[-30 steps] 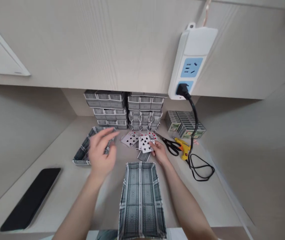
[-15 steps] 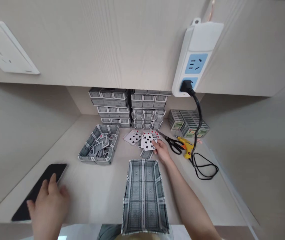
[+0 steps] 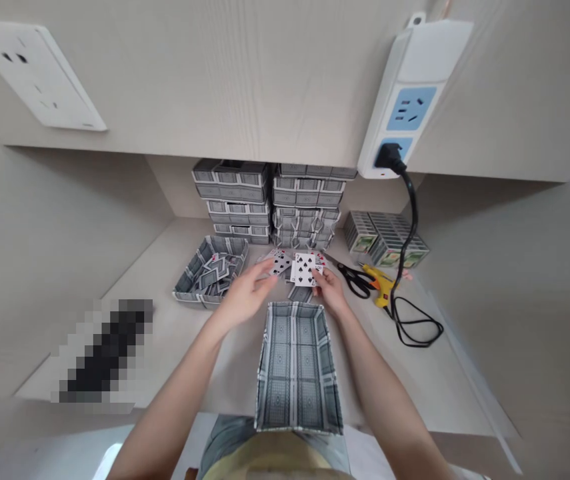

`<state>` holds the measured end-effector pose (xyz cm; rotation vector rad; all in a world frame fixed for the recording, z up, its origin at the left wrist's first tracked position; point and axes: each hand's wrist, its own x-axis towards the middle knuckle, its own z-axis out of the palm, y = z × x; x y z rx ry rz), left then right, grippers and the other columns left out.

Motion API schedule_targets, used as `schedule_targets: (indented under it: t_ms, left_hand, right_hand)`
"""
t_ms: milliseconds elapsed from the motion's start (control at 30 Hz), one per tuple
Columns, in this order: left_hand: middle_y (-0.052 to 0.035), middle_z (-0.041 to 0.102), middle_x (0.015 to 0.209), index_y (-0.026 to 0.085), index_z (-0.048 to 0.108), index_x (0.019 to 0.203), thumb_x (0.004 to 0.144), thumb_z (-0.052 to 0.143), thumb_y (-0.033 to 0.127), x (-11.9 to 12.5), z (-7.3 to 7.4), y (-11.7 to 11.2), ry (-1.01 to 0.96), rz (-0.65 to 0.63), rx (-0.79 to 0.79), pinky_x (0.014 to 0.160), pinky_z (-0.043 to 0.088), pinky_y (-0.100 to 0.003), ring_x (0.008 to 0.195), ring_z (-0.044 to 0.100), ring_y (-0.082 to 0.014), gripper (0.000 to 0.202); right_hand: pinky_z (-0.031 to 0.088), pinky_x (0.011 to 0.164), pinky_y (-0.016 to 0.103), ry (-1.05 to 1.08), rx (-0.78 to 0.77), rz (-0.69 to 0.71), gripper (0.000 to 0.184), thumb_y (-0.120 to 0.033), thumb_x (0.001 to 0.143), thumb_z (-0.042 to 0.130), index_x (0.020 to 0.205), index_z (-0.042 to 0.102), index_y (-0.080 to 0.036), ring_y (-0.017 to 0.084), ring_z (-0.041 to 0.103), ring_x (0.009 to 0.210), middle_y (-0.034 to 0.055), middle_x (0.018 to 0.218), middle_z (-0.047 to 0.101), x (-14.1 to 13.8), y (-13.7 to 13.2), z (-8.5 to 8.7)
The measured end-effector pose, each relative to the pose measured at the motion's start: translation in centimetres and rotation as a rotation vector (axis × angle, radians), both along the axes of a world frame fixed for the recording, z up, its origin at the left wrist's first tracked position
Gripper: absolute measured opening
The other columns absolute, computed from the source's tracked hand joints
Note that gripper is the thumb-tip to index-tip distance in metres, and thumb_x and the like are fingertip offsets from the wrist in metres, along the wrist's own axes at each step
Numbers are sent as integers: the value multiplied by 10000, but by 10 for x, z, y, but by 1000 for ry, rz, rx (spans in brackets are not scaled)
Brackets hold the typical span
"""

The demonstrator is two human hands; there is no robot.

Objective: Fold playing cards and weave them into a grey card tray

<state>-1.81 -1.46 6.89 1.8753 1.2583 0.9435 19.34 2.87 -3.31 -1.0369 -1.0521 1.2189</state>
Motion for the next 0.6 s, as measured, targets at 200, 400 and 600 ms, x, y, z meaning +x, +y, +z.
schedule_targets:
  t_ms: [200, 400, 600]
  left_hand:
    - [-89, 639, 881, 134, 580, 893, 718, 412, 557, 37, -45, 71, -194, -149, -394, 628, 461, -280, 753, 586, -180, 488]
    - [25, 510, 477, 120, 579, 708, 653, 579, 441, 46, -82, 88, -360, -152, -280, 385, 328, -194, 378, 431, -67, 326]
    - [30, 524, 507, 118, 577, 803, 655, 582, 409, 48, -99, 81, -411, -137, -245, 380, 299, -181, 379, 420, -58, 327]
  right_hand:
    - [273, 340, 204, -74, 21, -33, 300, -465, 659, 561, 727, 496, -180, 77, 380, 312, -58, 414, 474, -4, 1, -1]
    - [285, 333, 208, -218, 8, 8, 303, -477, 666, 544, 707, 476, -184, 93, 401, 298, -62, 367, 462, -4, 1, -2]
    - [310, 332, 214, -253, 4, -20, 312, -479, 684, 525, 773, 469, -186, 104, 413, 294, -63, 365, 465, -3, 2, -7]
